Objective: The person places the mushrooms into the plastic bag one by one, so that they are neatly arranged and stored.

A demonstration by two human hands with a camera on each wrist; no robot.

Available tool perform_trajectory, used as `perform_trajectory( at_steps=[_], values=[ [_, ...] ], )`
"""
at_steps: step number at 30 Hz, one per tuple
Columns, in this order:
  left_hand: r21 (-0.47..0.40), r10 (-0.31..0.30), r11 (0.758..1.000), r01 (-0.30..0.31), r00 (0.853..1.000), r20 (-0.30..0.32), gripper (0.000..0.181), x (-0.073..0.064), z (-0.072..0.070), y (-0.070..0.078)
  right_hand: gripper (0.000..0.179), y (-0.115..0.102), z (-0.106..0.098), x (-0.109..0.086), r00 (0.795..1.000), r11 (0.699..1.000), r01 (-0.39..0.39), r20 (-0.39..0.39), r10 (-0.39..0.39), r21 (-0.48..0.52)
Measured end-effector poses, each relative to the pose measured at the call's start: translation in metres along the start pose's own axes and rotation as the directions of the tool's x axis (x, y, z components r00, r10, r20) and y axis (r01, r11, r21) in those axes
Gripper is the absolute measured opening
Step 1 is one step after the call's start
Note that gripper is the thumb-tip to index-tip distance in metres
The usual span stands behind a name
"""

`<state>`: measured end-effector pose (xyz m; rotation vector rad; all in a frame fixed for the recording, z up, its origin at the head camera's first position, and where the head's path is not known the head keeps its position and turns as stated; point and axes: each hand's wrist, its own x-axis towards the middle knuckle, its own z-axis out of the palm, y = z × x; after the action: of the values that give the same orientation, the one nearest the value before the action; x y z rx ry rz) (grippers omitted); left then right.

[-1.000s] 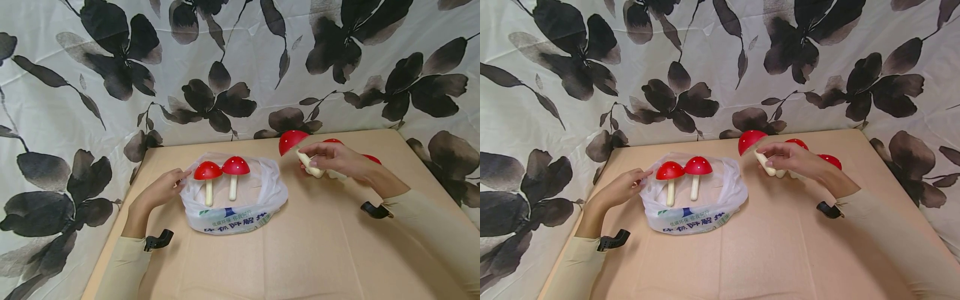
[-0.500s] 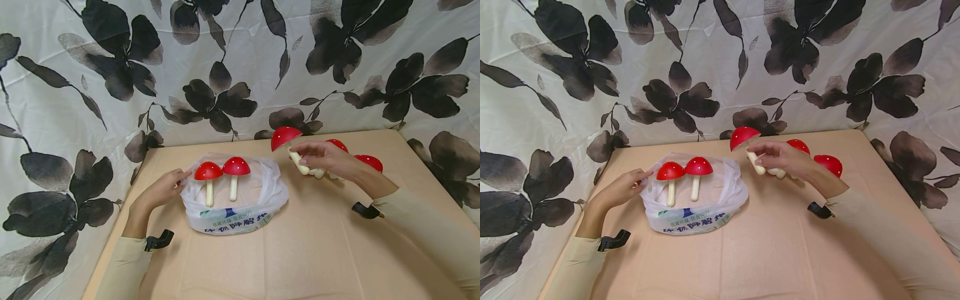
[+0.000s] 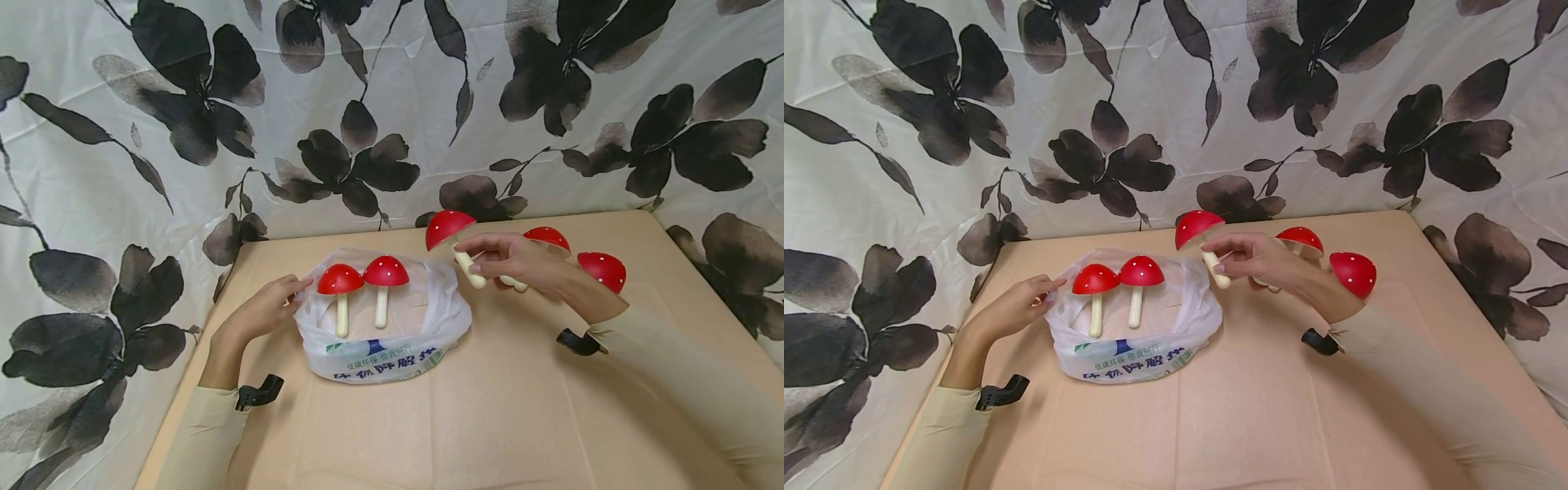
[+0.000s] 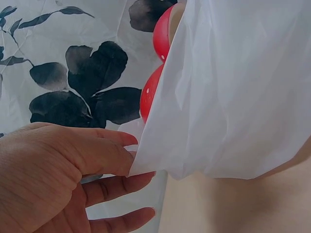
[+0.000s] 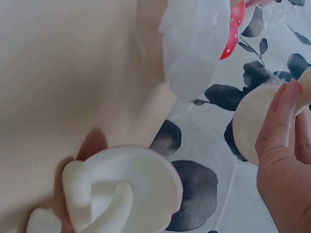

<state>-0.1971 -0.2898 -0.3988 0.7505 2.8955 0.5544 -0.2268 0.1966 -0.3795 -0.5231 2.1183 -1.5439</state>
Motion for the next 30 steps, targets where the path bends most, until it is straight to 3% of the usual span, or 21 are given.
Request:
perform_trajectory(
  at_steps=[4,7,13,19,30],
  values=[
    [0.002,0.005,1.0,-0.005,1.0,-0.001,0.048,0.0,0.001,-0.001,0.05,-0.005,0.008,0.006,0.999,0.999,-0.022,-0.026,0.021,-0.047],
    [0.001,0.006,1.0,-0.006,1.0,-0.003,0.048,0.0,0.001,-0.001,0.047,-0.007,0.015,0.012,0.999,0.998,0.005,-0.032,-0.007,-0.064],
    [0.003,0.012,1.0,-0.012,1.0,-0.009,0.048,0.001,0.001,-0.001,0.045,-0.004,0.029,0.024,0.995,0.996,0.093,0.022,-0.093,0.003],
    [0.001,0.012,1.0,-0.012,1.0,-0.006,0.048,0.001,0.001,-0.001,0.042,0.001,0.045,0.029,0.993,0.993,0.106,0.044,-0.108,0.052],
    [0.005,0.016,1.0,-0.016,1.0,-0.006,0.047,0.001,0.001,-0.002,0.031,0.012,0.073,0.034,0.995,0.995,0.096,-0.026,-0.096,-0.004]
  ],
)
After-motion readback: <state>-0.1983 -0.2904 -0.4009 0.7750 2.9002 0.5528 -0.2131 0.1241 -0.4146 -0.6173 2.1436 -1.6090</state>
